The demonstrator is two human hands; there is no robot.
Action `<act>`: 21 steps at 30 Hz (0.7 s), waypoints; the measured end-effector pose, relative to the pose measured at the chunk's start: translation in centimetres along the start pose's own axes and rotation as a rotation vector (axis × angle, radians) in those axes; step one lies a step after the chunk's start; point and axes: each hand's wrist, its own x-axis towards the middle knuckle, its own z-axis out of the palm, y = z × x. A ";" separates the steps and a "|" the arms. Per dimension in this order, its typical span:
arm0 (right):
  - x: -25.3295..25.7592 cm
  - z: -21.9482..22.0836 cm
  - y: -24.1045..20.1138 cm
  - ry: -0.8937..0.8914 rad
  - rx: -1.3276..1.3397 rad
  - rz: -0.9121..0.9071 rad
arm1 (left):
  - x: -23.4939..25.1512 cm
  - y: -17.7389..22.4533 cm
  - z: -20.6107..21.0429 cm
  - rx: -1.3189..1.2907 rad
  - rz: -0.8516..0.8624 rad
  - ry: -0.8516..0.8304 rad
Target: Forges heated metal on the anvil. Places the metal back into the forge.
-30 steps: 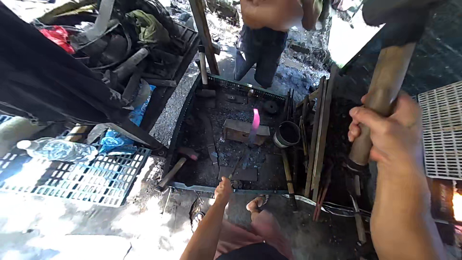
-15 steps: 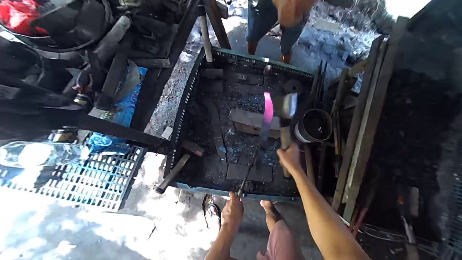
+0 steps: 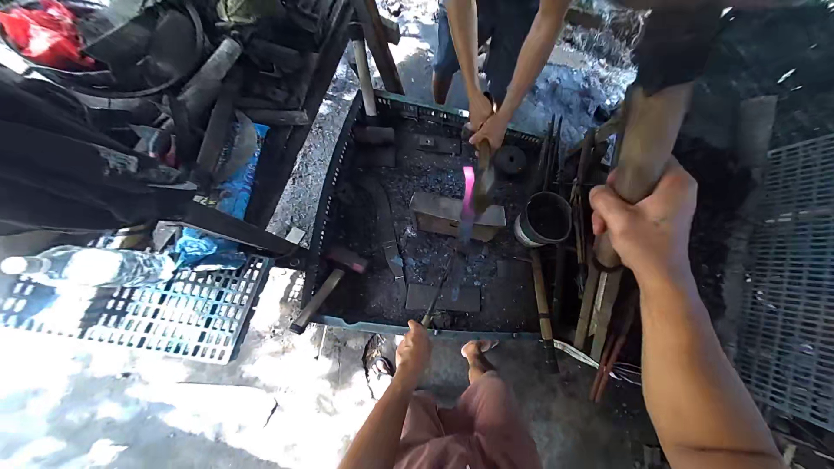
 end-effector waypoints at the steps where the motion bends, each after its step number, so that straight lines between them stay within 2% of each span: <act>1: 0.8 1.1 0.8 0.047 0.006 -0.043 | -0.1 0.0 0.0 -0.010 -0.009 -0.005; 3: 0.6 5.5 4.0 0.066 -0.022 -0.029 | 0.2 0.1 0.2 -0.027 -0.019 -0.006; 5: -2.0 12.9 9.9 -0.064 -0.078 0.177 | 0.7 0.2 0.7 -0.037 -0.035 -0.003; 7: -4.6 21.7 17.9 -0.242 -0.007 0.442 | 1.0 0.2 1.0 -0.026 -0.048 -0.002; 8: -5.4 24.8 21.1 -0.341 0.047 0.579 | 0.7 0.2 1.1 -0.017 -0.043 -0.002; 9: -5.7 25.9 22.2 -0.453 0.090 0.717 | 0.0 -0.1 1.0 -0.009 -0.039 -0.007; 11: -4.3 23.7 18.7 -0.556 0.156 0.815 | -0.6 -0.4 0.0 -0.018 -0.021 0.004; 13: -5.5 18.3 13.0 -0.538 0.225 0.751 | -1.5 -1.3 -0.1 -0.021 0.003 -0.011; 15: -6.2 12.5 7.9 -0.482 0.210 0.569 | -1.0 -1.8 -0.3 -0.026 0.029 -0.016; 18: -6.0 4.7 1.9 -0.356 0.016 0.256 | -0.6 -2.7 -0.3 -0.007 0.059 -0.020; 21: -1.8 1.0 -1.4 -0.154 -0.147 -0.008 | -0.2 -2.9 -0.8 0.022 0.046 -0.004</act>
